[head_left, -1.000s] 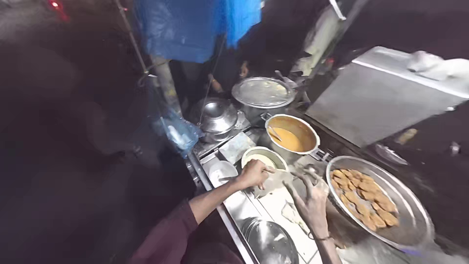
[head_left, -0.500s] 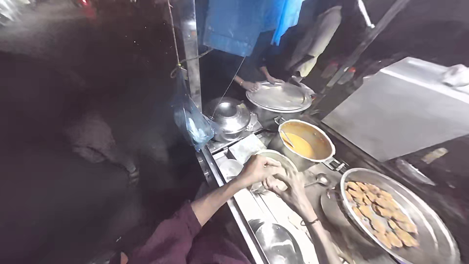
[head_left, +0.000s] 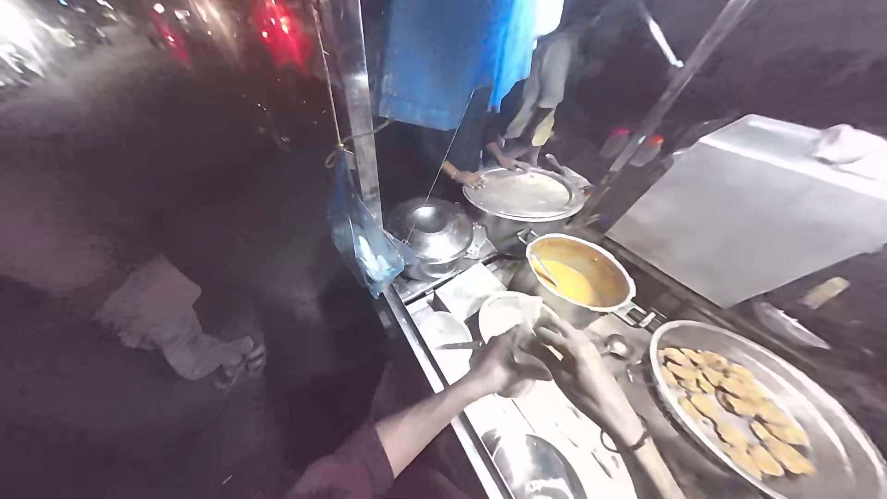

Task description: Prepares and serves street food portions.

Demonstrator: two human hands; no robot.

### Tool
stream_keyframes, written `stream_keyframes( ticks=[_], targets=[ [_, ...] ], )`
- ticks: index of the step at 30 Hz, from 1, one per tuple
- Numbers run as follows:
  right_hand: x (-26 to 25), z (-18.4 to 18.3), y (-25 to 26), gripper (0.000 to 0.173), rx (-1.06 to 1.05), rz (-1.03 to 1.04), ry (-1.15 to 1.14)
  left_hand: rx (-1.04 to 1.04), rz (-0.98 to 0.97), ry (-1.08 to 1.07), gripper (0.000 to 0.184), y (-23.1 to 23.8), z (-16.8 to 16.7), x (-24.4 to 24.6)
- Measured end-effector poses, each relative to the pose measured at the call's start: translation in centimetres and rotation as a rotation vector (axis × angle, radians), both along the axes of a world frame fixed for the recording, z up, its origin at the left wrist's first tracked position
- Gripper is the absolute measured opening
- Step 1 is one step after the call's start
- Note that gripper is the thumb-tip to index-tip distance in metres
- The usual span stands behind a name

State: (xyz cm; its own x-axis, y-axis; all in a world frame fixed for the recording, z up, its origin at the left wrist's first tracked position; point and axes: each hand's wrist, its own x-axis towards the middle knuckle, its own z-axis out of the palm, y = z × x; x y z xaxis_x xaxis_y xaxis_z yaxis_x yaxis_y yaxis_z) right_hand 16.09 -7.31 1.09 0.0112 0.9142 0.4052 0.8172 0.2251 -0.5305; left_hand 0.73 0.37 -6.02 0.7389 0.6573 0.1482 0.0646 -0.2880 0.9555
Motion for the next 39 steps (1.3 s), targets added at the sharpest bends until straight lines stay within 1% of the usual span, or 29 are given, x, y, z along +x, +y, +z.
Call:
stream_keyframes(
  ticks=[1,2,4,5,6,7,8,10,12,13,14,16,18,20,22,24,25,26,27,28,29,31,32,33,34,35,36,38,39],
  targets=[
    [0.0,0.4,-0.3,0.013,0.019,-0.035,-0.076,-0.022,-0.016,0.046,0.046,0.2,0.1,0.4],
    [0.2,0.7,-0.6,0.013,0.057,-0.078,-0.139,-0.039,-0.056,0.110,0.033,0.6,0.5,0.6],
    [0.9,0.7,-1.3,0.015,0.143,-0.157,-0.161,-0.089,-0.189,0.206,0.031,1.7,1.4,0.5],
    [1.4,0.4,-1.9,0.015,0.172,-0.195,-0.124,-0.101,-0.257,0.249,0.032,2.1,1.7,0.4],
    [2.0,0.1,-2.4,0.016,0.194,-0.229,-0.091,-0.065,-0.308,0.291,0.033,2.5,1.9,0.5],
    [2.6,-0.2,-3.0,0.017,0.208,-0.257,-0.089,0.034,-0.331,0.329,0.033,3.0,2.3,0.5],
    [3.3,-0.4,-3.6,0.017,0.206,-0.271,-0.128,0.192,-0.336,0.354,0.030,3.4,2.8,0.4],
    [4.8,0.0,-5.1,0.019,0.167,-0.204,-0.269,0.494,-0.322,0.386,0.021,4.4,4.1,0.3],
    [5.9,1.4,-6.4,0.020,0.117,-0.078,-0.384,0.673,-0.310,0.436,0.018,5.0,6.4,-0.1],
    [6.5,2.4,-6.9,0.021,0.131,-0.036,-0.401,0.702,-0.326,0.434,0.018,5.0,7.8,-0.2],
    [7.2,3.3,-7.3,0.021,0.173,-0.012,-0.377,0.700,-0.359,0.409,0.018,5.0,9.1,-0.3],
    [8.8,4.1,-7.3,0.020,0.340,-0.012,-0.211,0.575,-0.471,0.297,0.024,4.4,12.0,-0.2],
    [10.5,3.4,-6.0,0.012,0.453,0.000,0.095,0.407,-0.500,0.206,0.029,3.3,15.2,0.5],
    [11.3,0.3,-3.4,0.008,0.517,0.017,0.474,0.272,-0.446,0.138,0.027,1.9,16.9,1.8],
    [8.8,-3.3,-0.8,0.014,0.523,-0.052,0.874,0.176,-0.300,0.092,0.025,0.4,16.4,3.8],
    [3.6,-6.0,0.1,0.017,0.380,-0.104,1.241,0.146,-0.109,0.075,0.022,-0.7,14.3,6.1],
    [0.8,-7.3,0.6,0.016,0.297,-0.153,1.421,0.183,-0.006,0.102,0.022,-0.8,13.1,7.3],
    [-1.5,-9.1,1.3,0.015,0.236,-0.157,1.561,0.241,0.094,0.159,0.021,-0.5,11.7,8.1],
    [-3.4,-10.1,2.2,0.019,0.229,-0.170,1.668,0.293,0.180,0.221,0.021,0.0,10.0,8.7],
    [-4.8,-10.4,2.8,0.023,0.252,-0.210,1.708,0.329,0.236,0.271,0.022,0.7,8.3,8.9],
    [-5.3,-10.7,2.9,0.024,0.251,-0.259,1.691,0.376,0.269,0.304,0.024,1.7,6.3,8.9],
    [-4.6,-11.5,2.2,0.020,0.151,-0.376,1.512,0.417,0.274,0.364,0.026,3.4,3.3,8.2],
    [-3.4,-11.8,1.5,0.020,0.065,-0.376,1.386,0.402,0.254,0.396,0.026,4.1,2.6,7.6],
    [-1.8,-11.8,0.8,0.022,-0.018,-0.346,1.263,0.356,0.231,0.427,0.025,4.6,2.2,7.0],
    [-0.3,-11.3,0.1,0.023,-0.075,-0.312,1.195,0.295,0.198,0.446,0.024,4.9,1.9,6.4],
    [1.0,-10.3,-0.6,0.024,-0.128,-0.270,1.178,0.206,0.151,0.435,0.023,5.1,1.6,5.8],
    [2.1,-9.1,-1.2,0.024,-0.189,-0.222,1.196,0.092,0.093,0.372,0.022,5.0,1.1,5.1],
    [3.5,-6.8,-2.1,0.026,-0.293,-0.147,1.306,-0.163,-0.035,0.142,0.021,4.1,0.7,3.8],
    [3.8,-6.0,-2.4,0.029,-0.323,-0.118,1.378,-0.226,-0.077,0.045,0.019,3.4,0.8,3.3]
  ],
)
